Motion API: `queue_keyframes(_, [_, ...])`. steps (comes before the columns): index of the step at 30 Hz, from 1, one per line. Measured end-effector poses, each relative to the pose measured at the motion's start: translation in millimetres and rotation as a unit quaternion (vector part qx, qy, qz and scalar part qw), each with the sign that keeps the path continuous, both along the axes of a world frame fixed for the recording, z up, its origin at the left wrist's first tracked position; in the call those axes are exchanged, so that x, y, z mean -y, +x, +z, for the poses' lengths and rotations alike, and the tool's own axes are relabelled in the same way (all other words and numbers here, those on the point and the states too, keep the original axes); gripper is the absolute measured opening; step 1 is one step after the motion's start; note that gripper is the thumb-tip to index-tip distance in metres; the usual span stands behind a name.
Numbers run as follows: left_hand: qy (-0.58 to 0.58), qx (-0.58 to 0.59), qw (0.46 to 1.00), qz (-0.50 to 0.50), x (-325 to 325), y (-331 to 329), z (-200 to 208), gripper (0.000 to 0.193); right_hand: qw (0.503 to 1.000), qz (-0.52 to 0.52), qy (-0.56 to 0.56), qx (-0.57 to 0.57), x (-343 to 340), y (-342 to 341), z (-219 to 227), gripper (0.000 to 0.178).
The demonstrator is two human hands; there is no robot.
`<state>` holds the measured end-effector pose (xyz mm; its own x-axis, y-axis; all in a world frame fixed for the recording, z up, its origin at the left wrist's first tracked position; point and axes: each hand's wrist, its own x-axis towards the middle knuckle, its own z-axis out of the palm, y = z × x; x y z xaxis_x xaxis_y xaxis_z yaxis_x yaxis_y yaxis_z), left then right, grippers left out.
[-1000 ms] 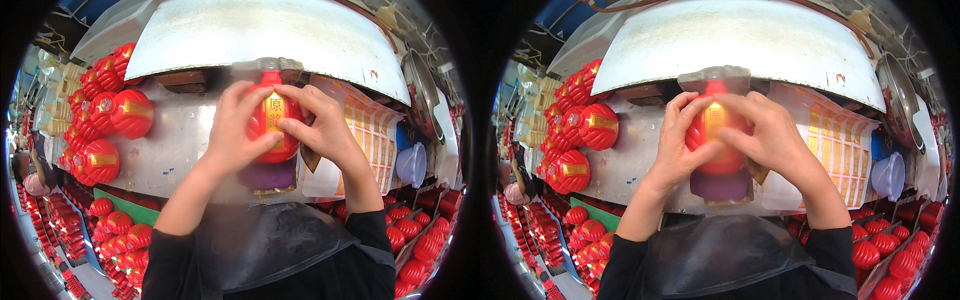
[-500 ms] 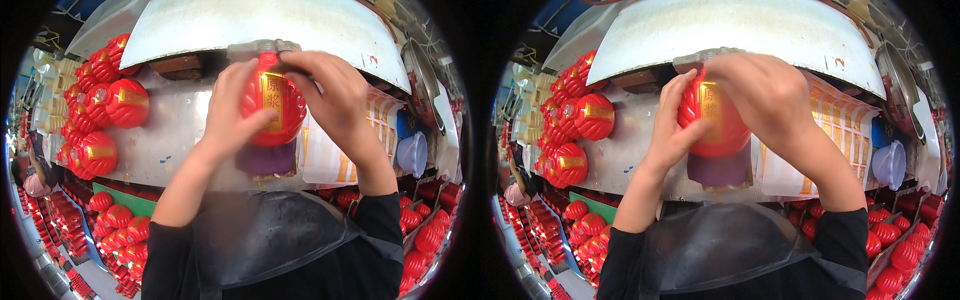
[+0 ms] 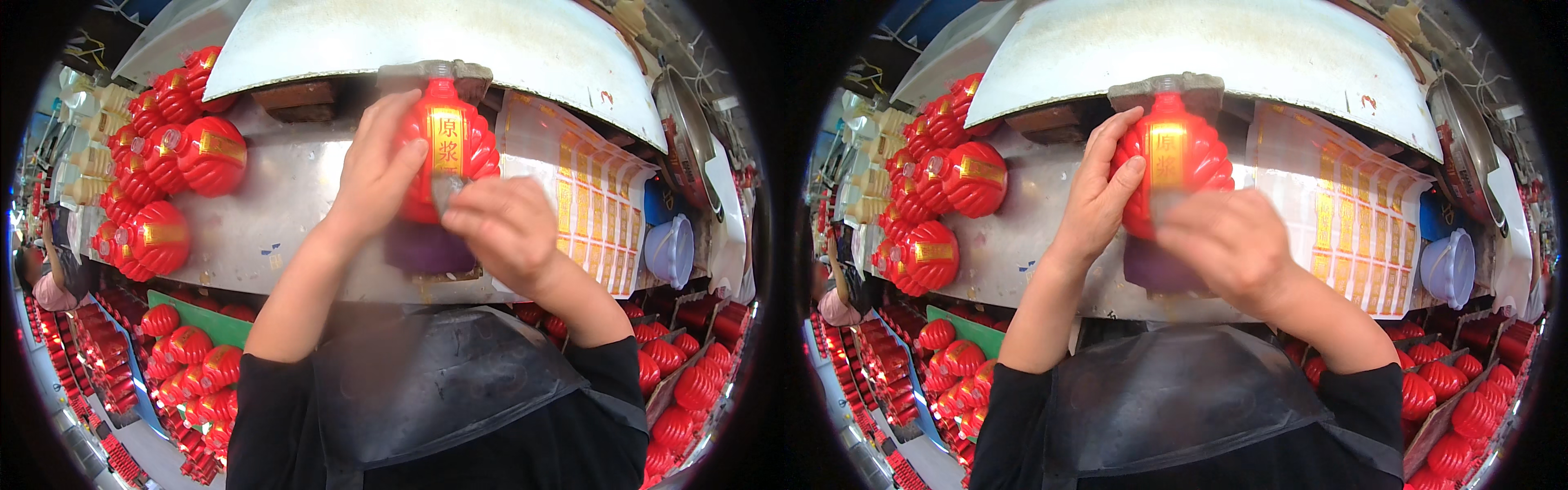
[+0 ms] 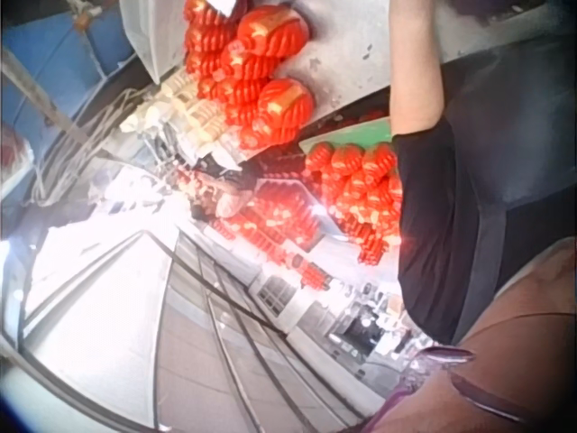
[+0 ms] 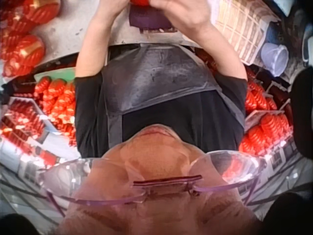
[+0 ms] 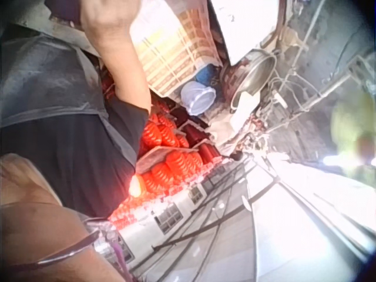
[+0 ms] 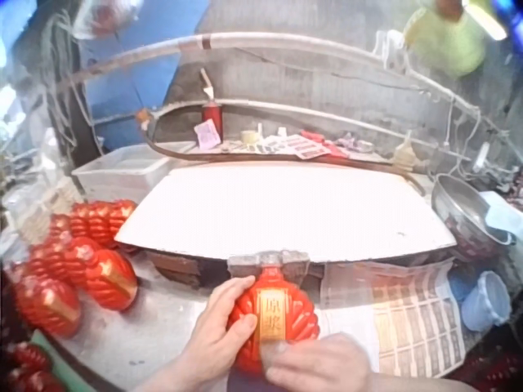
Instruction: The person repeatedly picks up red plastic bottles, applies gold labels to their sides, and places them on a nearby tray. The process is performed one at a time in a continuous loop.
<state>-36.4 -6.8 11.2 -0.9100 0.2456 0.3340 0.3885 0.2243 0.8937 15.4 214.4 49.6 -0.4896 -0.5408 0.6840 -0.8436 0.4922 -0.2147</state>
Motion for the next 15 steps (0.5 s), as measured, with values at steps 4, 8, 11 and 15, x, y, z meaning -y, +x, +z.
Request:
queue_keyframes(4, [0.037, 0.072, 0.997, -0.017, 1, 0, 6, 0.056, 0.994, 0.084, -0.026, 0.072, 10, 6, -3, 0.028])
queue_keyframes(8, [0.142, 0.165, 0.975, -0.051, 2, -5, 11, 0.063, 0.959, -0.069, -0.148, 0.231, 3, -15, 8, 0.023])
queue_keyframes(11, [0.13, 0.177, 0.974, -0.062, 1, -10, 14, 0.071, 0.981, -0.075, -0.063, 0.167, 4, -55, 28, 0.023])
queue_keyframes(15, [0.084, 0.177, 0.979, -0.05, -2, -11, 17, 0.078, 0.969, -0.141, -0.031, 0.201, 13, -97, 53, 0.027])
